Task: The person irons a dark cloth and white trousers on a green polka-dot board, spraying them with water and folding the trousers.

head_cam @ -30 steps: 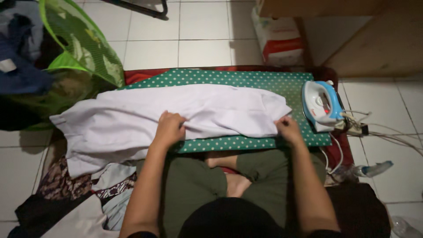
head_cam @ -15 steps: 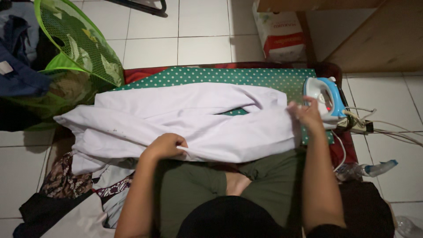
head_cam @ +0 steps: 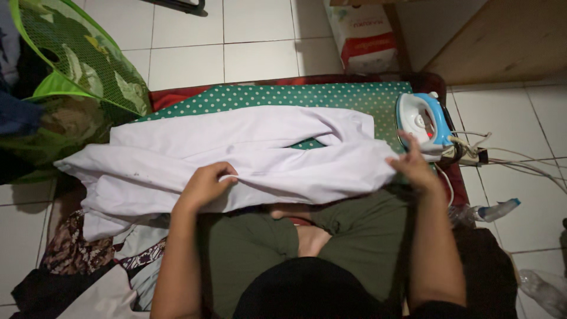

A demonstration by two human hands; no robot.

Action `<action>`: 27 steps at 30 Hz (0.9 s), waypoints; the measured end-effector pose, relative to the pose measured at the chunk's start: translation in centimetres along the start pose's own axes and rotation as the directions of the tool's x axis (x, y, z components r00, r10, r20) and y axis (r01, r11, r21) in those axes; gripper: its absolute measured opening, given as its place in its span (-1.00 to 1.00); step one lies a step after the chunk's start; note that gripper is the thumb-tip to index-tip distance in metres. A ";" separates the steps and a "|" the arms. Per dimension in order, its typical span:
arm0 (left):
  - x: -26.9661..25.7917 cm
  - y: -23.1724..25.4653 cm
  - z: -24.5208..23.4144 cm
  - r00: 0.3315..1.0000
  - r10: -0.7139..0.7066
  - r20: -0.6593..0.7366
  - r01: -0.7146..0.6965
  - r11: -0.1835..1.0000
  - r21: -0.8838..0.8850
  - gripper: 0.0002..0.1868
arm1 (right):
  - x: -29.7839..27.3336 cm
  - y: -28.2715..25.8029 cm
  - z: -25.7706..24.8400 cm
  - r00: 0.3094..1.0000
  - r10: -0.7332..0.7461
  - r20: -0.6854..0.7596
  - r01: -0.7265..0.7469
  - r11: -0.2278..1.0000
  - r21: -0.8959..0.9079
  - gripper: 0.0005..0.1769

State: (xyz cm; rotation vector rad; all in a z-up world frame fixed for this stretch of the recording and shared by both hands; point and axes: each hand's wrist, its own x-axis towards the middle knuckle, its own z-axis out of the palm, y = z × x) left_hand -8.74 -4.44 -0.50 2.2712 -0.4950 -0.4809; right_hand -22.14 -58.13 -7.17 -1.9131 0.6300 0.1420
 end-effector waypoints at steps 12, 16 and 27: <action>-1.0 -1.4 0.2 0.985 -0.059 0.162 0.080 0.989 -0.126 -0.75 | -3.7 -3.5 -1.9 0.994 -0.110 0.025 0.113 0.961 -0.254 -0.69; -1.1 -1.7 0.2 0.980 -0.036 0.195 0.067 0.985 -0.159 -0.58 | -5.5 -4.9 -2.3 0.996 -0.010 -0.085 0.013 1.000 0.027 -0.70; -1.8 -0.3 -0.6 0.984 0.164 0.071 -0.174 0.969 0.176 -0.39 | -4.6 -2.9 -4.2 0.954 -0.268 -0.136 0.267 0.963 -0.026 -0.73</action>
